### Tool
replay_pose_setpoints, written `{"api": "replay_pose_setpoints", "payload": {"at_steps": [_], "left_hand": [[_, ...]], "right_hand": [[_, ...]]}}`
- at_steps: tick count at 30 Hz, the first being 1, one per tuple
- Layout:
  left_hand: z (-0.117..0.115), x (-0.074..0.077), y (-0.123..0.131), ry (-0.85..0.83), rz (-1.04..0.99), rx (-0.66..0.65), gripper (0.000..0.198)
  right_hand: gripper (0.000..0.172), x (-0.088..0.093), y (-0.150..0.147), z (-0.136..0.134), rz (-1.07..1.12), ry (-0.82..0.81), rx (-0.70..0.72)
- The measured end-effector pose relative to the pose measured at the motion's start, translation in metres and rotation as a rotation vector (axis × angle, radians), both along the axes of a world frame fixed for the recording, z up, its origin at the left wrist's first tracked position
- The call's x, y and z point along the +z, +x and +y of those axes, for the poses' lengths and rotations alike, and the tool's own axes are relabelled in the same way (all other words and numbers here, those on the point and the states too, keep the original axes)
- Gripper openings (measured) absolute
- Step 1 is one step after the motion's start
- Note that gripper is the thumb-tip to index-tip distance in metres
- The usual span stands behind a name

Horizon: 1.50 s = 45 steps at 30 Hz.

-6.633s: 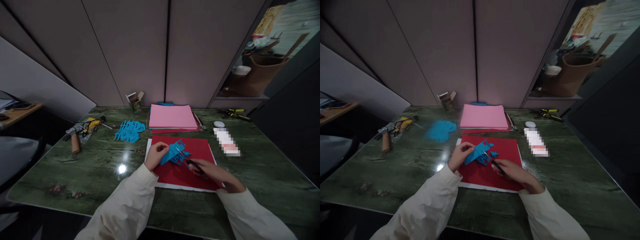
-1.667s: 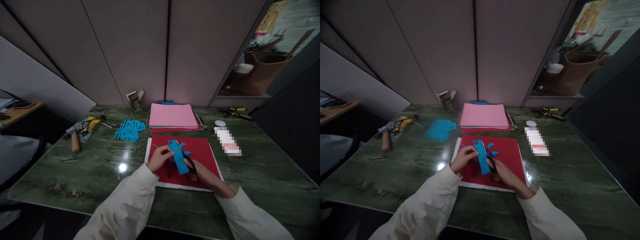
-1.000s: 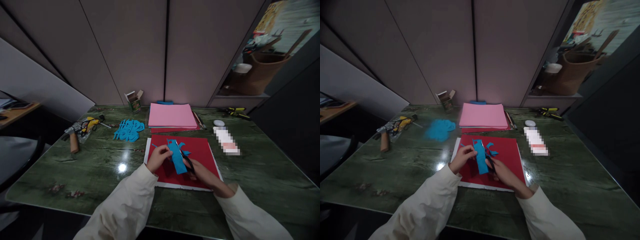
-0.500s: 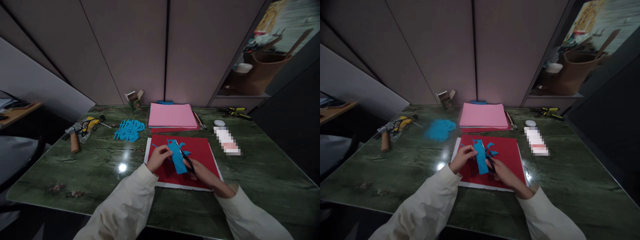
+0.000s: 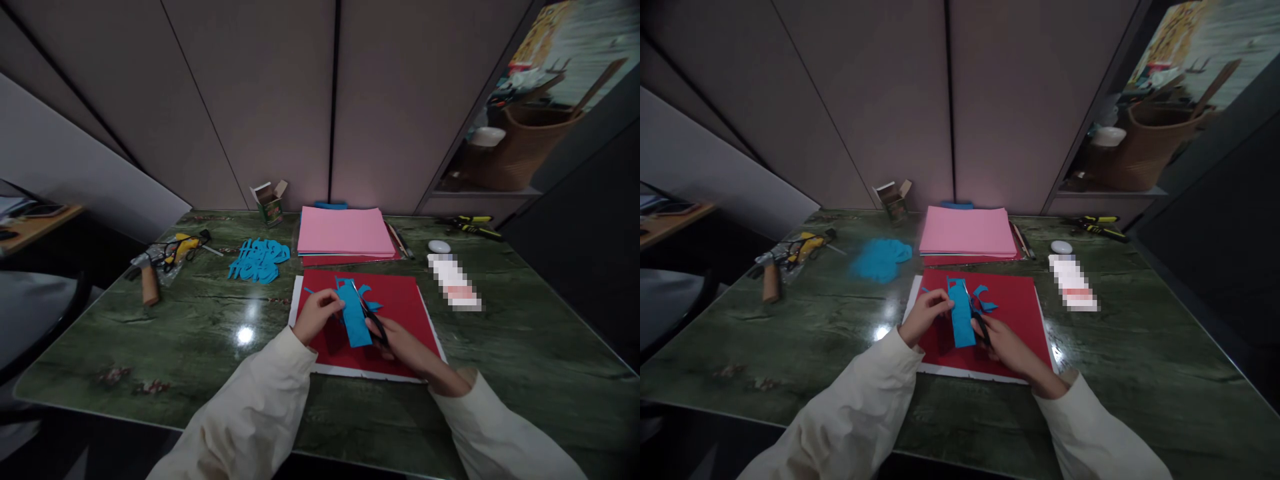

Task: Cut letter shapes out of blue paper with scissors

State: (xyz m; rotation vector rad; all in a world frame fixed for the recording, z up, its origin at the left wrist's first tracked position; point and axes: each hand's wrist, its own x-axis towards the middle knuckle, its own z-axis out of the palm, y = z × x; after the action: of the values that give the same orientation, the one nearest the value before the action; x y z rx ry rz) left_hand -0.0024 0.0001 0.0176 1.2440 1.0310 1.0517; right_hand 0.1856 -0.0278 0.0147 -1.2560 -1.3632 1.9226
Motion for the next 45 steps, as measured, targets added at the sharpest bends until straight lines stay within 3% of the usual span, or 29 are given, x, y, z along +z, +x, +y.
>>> {"api": "replay_pose_setpoints", "payload": {"at_steps": [13, 45], "left_hand": [[0.001, 0.000, 0.000, 0.009, 0.004, 0.023, 0.018], [0.003, -0.003, -0.004, 0.015, 0.021, 0.080, 0.021]], "right_hand": [[0.035, 0.005, 0.002, 0.003, -0.007, 0.025, 0.049], [0.040, 0.014, 0.002, 0.003, -0.016, -0.074, -0.001]]}}
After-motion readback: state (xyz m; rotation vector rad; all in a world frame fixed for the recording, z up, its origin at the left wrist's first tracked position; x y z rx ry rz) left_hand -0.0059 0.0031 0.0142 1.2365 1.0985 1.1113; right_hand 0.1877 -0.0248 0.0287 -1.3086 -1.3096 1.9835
